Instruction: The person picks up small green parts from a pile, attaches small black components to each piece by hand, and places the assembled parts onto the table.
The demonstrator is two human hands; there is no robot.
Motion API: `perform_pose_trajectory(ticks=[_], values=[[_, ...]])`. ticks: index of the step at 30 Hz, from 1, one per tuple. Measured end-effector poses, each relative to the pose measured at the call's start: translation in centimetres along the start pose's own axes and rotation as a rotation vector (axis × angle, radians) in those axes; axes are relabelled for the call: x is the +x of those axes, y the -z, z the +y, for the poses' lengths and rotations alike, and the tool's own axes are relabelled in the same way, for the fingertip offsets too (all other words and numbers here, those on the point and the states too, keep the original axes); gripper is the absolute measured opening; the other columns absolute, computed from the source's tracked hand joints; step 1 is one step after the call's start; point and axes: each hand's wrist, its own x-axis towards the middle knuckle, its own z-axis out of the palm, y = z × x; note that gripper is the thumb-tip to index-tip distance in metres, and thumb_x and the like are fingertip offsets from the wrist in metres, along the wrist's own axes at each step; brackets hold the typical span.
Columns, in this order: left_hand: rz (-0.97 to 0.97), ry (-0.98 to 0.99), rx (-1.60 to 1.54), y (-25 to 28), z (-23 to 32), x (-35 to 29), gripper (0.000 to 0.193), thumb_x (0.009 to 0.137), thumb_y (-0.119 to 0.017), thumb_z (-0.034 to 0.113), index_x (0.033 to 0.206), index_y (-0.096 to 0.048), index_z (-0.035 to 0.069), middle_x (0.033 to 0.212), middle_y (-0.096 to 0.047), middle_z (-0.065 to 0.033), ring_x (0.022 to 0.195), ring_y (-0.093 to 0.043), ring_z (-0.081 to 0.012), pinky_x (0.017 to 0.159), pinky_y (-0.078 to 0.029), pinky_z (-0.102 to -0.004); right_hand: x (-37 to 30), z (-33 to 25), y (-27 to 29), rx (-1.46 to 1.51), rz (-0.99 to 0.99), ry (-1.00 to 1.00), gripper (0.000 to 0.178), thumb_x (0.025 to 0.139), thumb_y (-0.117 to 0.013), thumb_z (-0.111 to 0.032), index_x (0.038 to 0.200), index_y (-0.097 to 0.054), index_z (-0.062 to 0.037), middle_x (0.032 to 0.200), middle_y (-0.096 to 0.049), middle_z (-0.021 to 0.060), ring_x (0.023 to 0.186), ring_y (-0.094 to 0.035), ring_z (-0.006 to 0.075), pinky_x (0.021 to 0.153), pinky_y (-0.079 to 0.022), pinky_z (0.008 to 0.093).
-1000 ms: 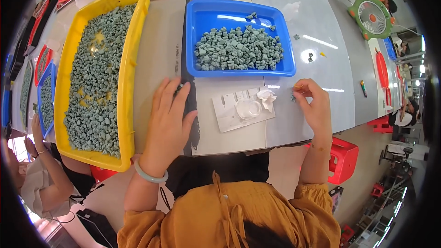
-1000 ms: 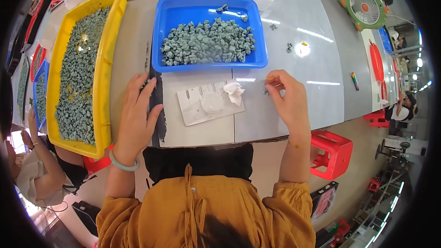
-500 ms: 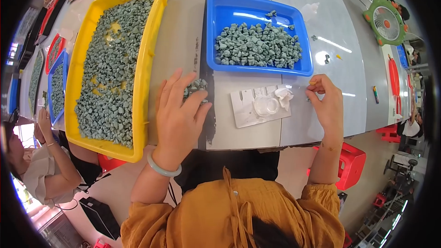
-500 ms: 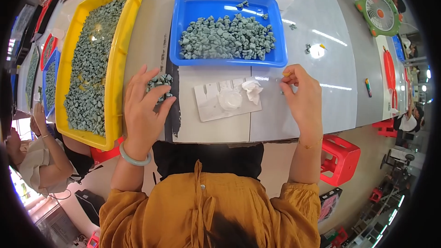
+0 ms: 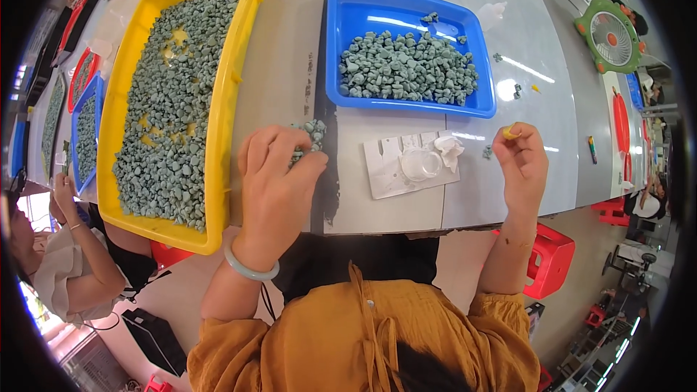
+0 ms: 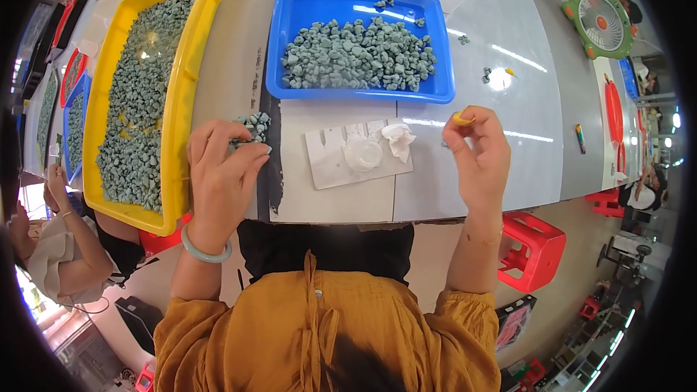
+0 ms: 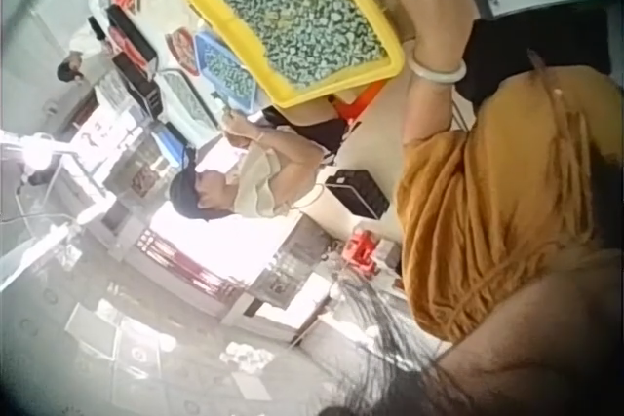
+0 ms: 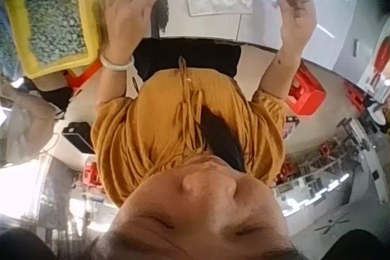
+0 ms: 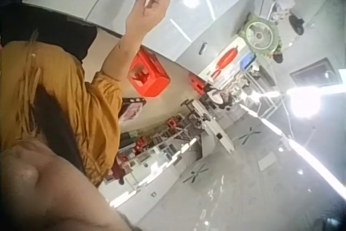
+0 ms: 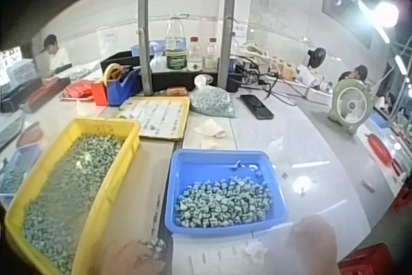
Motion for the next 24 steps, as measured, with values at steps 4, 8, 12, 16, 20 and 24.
perform_pose_trajectory(ticks=[4,8,12,16,20,24], values=[[-0.089,-0.218,0.086,0.0,-0.6,-0.3,0.018,0.062,-0.062,0.0,0.079,-0.058,0.004,0.087,-0.055,-0.0051,0.087,-0.05,-0.0236,0.076,-0.038,-0.0332,-1.7,-0.7,-1.7,0.255,-0.019,-0.052,0.024,0.076,-0.061,-0.001,0.094,-0.045,-0.0045,0.079,-0.051,0.0044,0.07,-0.044,0.0104,0.066,-0.038,0.0223],[-0.129,-0.279,0.045,0.2,-0.8,0.0,0.02,0.062,-0.06,0.0,0.081,-0.056,0.002,0.088,-0.056,-0.0061,0.085,-0.052,-0.0243,0.074,-0.039,-0.0343,-3.2,-1.5,-3.1,0.55,-0.11,-0.138,0.031,0.074,-0.068,-0.012,0.091,-0.043,-0.0059,0.074,-0.048,0.0025,0.067,-0.043,0.0103,0.061,-0.035,0.0228],[-0.053,-0.225,-0.329,0.0,-0.1,-1.0,0.018,0.065,-0.059,-0.001,0.082,-0.059,0.004,0.089,-0.056,-0.0077,0.081,-0.055,-0.0233,0.069,-0.044,-0.0297,-4.5,-3.0,-4.6,0.676,-0.178,-0.147,0.032,0.074,-0.07,-0.014,0.085,-0.04,-0.008,0.07,-0.048,0.0019,0.061,-0.044,0.0118,0.057,-0.035,0.0245],[-0.25,0.229,-1.198,-0.1,3.9,-2.1,0.014,0.072,-0.057,-0.012,0.081,-0.061,-0.002,0.091,-0.056,-0.0119,0.08,-0.06,-0.0187,0.069,-0.052,-0.0264,-5.6,-3.9,-6.7,0.604,-0.217,-0.033,0.031,0.074,-0.068,-0.011,0.082,-0.038,-0.0098,0.068,-0.05,0.0022,0.058,-0.044,0.0128,0.055,-0.035,0.0249],[-0.534,0.637,-1.907,-1.1,5.1,-1.7,0.009,0.078,-0.056,-0.007,0.087,-0.058,-0.006,0.094,-0.054,-0.0121,0.083,-0.06,-0.0211,0.077,-0.053,-0.0303,-5.4,-3.3,-7.4,0.42,-0.283,0.241,0.028,0.076,-0.065,-0.007,0.081,-0.038,-0.0109,0.067,-0.053,0.0026,0.058,-0.045,0.0131,0.055,-0.035,0.0252],[-0.54,0.63,-1.94,-1.1,4.6,-1.9,0.009,0.08,-0.057,-0.004,0.089,-0.057,-0.005,0.092,-0.054,-0.0116,0.082,-0.06,-0.0197,0.075,-0.052,-0.0285,-5.3,-2.6,-7.8,0.368,-0.375,0.297,0.028,0.075,-0.065,-0.006,0.084,-0.04,-0.0108,0.068,-0.056,0.0027,0.061,-0.045,0.0134,0.056,-0.036,0.0253]])
